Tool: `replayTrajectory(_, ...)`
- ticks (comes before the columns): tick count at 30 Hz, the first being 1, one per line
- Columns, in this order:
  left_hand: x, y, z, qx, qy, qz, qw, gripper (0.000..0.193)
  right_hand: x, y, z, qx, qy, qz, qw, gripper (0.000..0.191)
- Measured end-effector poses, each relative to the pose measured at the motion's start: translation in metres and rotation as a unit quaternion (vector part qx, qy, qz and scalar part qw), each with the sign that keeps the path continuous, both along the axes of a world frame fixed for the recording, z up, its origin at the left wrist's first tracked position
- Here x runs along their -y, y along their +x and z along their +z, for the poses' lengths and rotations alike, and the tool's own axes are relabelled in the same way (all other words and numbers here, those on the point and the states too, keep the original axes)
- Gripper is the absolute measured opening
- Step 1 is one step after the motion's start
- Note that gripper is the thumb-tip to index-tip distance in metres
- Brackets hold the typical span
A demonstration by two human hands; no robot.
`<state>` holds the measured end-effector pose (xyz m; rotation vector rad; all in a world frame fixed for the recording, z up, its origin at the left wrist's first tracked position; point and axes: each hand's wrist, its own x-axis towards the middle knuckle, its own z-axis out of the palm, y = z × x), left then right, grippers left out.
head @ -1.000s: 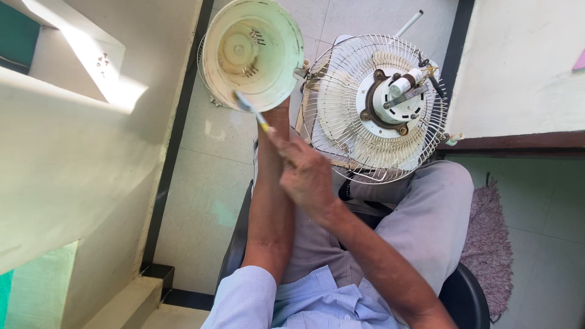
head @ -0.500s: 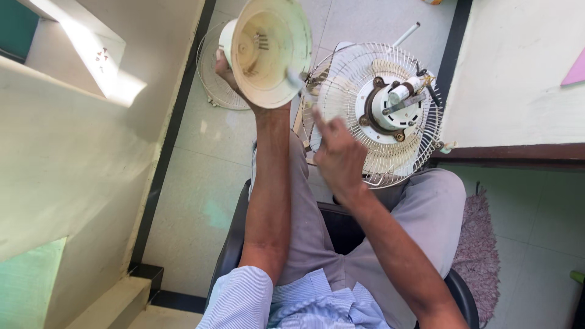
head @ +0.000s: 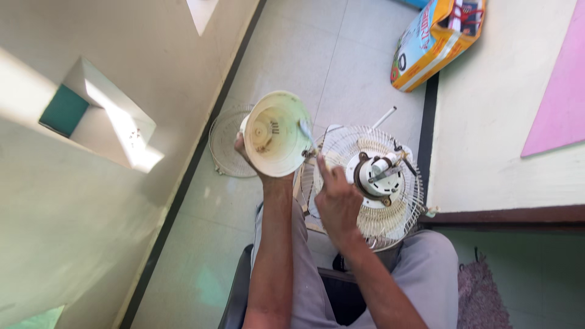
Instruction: The person sits with an electric table fan on their lap, removes the front grille and blade assembly, wipes the blades with a cloth, and scrubs the fan's rear housing cover with a toothbrush.
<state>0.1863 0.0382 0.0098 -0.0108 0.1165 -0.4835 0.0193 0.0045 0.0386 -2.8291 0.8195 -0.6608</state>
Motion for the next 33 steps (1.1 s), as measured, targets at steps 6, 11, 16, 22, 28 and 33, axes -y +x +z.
replayTrajectory(6,-0.002,0.002,-0.002,-0.035,-0.033,0.005,0.999,0.069,-0.01,0.008,-0.009,0.051,-0.026,0.001,0.998,0.065)
replayTrajectory(11,-0.001,0.002,-0.005,-0.042,0.018,0.016,0.999,0.069,-0.009,0.005,-0.014,0.059,-0.013,0.003,0.998,0.067)
replayTrajectory(16,-0.001,-0.005,0.002,-0.026,-0.001,0.006,1.0,0.067,-0.011,-0.001,-0.012,0.036,-0.009,-0.011,0.999,0.067)
replayTrajectory(22,-0.005,-0.007,0.013,-0.063,0.012,-0.001,0.998,0.072,-0.013,0.002,-0.008,0.051,-0.023,0.003,0.998,0.07)
replayTrajectory(28,-0.001,-0.009,0.018,-0.01,0.039,0.036,0.999,0.064,-0.007,-0.002,-0.012,0.058,-0.008,-0.012,0.998,0.064)
replayTrajectory(33,0.004,-0.012,0.011,-0.029,0.049,0.015,0.998,0.066,-0.005,0.002,0.0,0.044,-0.01,-0.027,0.999,0.064)
